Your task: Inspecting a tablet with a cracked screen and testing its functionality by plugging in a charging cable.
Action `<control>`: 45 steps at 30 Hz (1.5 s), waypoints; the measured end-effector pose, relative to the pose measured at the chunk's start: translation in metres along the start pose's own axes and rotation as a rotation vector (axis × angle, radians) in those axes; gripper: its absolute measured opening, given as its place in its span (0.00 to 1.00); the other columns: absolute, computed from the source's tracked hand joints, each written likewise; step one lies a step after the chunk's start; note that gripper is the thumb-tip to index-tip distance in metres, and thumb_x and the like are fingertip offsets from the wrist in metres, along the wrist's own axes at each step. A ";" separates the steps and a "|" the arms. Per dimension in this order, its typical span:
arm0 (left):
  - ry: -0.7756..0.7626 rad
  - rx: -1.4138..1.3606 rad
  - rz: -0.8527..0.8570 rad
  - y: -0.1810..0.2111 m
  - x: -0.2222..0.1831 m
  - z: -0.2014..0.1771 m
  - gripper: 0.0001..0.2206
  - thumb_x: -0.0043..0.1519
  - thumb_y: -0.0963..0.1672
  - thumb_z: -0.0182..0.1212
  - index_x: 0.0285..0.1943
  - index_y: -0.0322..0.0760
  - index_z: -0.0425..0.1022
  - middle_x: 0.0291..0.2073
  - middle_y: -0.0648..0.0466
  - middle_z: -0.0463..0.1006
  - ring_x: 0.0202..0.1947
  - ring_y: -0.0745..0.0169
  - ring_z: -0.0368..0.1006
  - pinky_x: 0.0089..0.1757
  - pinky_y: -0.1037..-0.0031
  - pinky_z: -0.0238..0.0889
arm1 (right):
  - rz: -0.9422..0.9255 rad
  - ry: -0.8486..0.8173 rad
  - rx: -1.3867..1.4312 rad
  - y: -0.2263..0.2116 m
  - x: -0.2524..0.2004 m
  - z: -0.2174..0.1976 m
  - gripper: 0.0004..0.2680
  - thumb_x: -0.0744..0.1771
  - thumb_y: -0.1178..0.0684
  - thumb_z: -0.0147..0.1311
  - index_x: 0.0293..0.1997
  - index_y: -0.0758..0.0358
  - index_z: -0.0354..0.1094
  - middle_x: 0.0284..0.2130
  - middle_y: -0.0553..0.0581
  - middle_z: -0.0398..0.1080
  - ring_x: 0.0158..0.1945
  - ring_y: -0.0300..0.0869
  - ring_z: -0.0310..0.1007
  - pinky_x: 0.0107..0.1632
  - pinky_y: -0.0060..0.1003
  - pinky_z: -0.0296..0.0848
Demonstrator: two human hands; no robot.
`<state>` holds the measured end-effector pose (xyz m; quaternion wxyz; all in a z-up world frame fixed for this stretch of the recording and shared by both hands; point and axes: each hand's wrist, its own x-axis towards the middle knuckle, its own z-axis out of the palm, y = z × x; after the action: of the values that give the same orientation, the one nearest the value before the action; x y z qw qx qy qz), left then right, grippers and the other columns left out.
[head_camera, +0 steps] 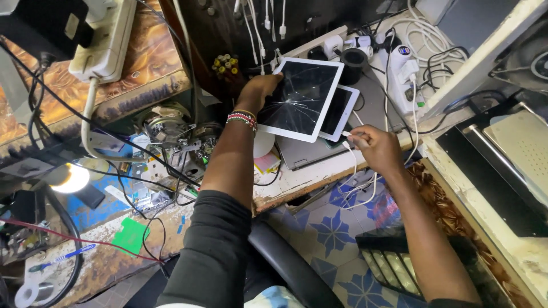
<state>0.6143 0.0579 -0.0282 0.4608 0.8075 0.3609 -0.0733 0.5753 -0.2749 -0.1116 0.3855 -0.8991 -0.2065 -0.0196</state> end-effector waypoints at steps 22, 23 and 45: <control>-0.020 -0.082 0.002 -0.002 0.050 0.015 0.30 0.62 0.54 0.53 0.69 0.33 0.73 0.66 0.43 0.74 0.62 0.44 0.72 0.57 0.60 0.65 | 0.146 0.012 0.029 -0.025 -0.013 0.001 0.08 0.71 0.57 0.65 0.55 0.67 0.79 0.32 0.57 0.76 0.33 0.44 0.69 0.30 0.40 0.70; -0.013 -0.085 0.007 -0.005 0.061 0.018 0.30 0.62 0.54 0.53 0.69 0.33 0.73 0.66 0.43 0.74 0.62 0.44 0.72 0.57 0.60 0.65 | 0.138 0.016 0.030 -0.019 -0.011 0.003 0.08 0.71 0.57 0.65 0.55 0.67 0.79 0.32 0.57 0.76 0.33 0.44 0.69 0.30 0.40 0.70; -0.128 -0.207 0.156 0.040 -0.010 0.052 0.40 0.56 0.56 0.48 0.74 0.24 0.63 0.72 0.37 0.64 0.68 0.35 0.64 0.59 0.54 0.62 | 0.038 0.198 0.770 -0.002 -0.054 0.022 0.27 0.75 0.27 0.40 0.68 0.66 0.65 0.54 0.60 0.73 0.50 0.42 0.74 0.50 0.30 0.73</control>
<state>0.6443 -0.0011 -0.0249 0.5681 0.7748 0.2727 -0.0508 0.5226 -0.2778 -0.1364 0.7127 -0.6863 -0.1437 -0.0202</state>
